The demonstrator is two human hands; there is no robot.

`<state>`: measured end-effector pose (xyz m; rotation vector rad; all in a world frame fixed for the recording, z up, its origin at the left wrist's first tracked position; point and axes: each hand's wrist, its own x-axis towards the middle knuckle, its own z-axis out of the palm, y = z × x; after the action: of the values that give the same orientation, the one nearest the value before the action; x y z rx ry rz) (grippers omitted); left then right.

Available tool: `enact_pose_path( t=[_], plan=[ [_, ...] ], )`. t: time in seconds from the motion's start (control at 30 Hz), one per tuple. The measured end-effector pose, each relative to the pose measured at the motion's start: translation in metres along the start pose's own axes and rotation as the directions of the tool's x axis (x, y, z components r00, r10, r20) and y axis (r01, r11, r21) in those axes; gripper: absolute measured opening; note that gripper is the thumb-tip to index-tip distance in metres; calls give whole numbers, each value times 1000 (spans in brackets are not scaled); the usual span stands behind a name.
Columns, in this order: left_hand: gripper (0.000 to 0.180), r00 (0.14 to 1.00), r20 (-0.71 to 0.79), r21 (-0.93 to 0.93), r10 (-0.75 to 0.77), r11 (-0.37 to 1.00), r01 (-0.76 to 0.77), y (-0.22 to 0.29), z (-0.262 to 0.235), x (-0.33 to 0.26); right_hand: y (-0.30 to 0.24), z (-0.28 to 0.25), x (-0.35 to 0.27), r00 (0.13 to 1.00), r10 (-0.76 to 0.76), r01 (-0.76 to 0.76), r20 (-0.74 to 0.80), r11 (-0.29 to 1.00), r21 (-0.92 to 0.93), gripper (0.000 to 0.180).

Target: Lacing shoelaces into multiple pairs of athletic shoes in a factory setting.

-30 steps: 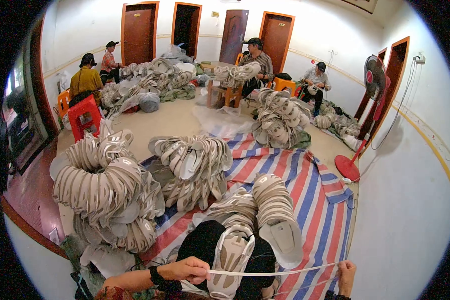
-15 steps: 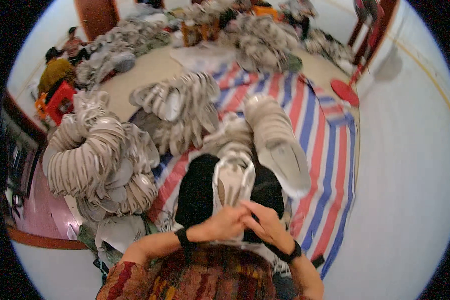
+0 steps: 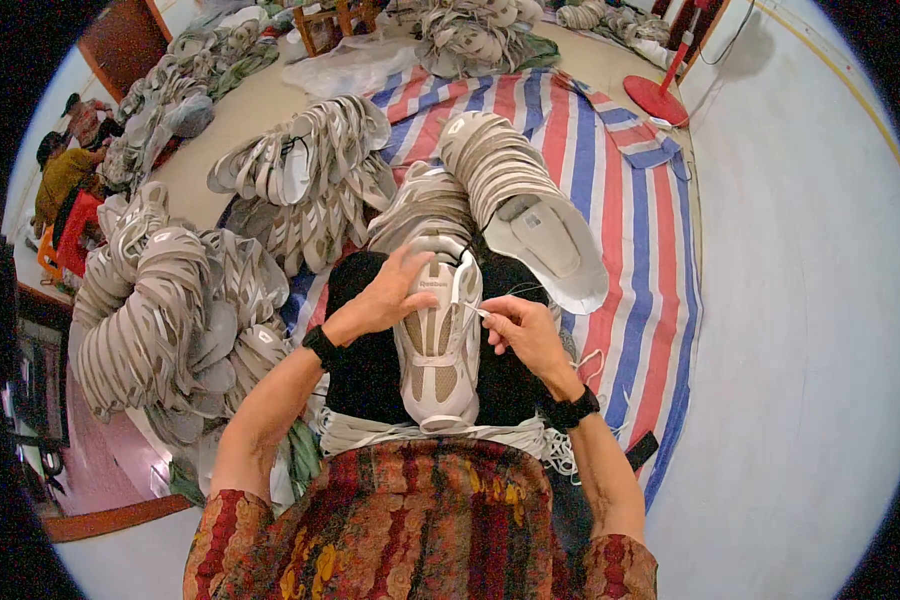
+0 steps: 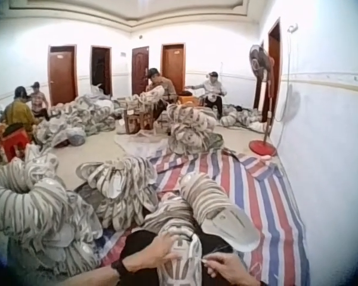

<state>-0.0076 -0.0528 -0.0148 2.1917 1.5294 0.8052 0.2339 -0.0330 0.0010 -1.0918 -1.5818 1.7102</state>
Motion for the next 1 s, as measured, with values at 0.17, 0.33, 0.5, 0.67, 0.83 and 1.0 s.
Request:
enact_pose_path(
  t=[0.17,0.33,0.5,0.67,0.83,1.0],
  plan=[
    [62,988,-7,45,-154,987,154,18,9,1,11,-2,-7,997,70,-67,26,994,-89,12],
    [63,987,-67,-33,-144,989,142,11,6,-3,11,21,-21,997,-76,74,9,936,-344,14],
    [67,957,-290,158,2,986,45,36,2,-28,-6,34,-28,993,18,-35,-114,988,-149,10],
    [47,635,703,-199,320,946,-256,126,41,-109,-20,11,-20,984,37,-59,-176,991,-116,8],
    [25,854,427,-689,298,719,93,100,-4,-94,-27,22,-26,985,-145,106,-92,936,-336,9],
    [12,868,189,-841,-458,381,384,56,-13,-80,1,42,-33,994,-68,31,-85,925,-379,11]
  ],
)
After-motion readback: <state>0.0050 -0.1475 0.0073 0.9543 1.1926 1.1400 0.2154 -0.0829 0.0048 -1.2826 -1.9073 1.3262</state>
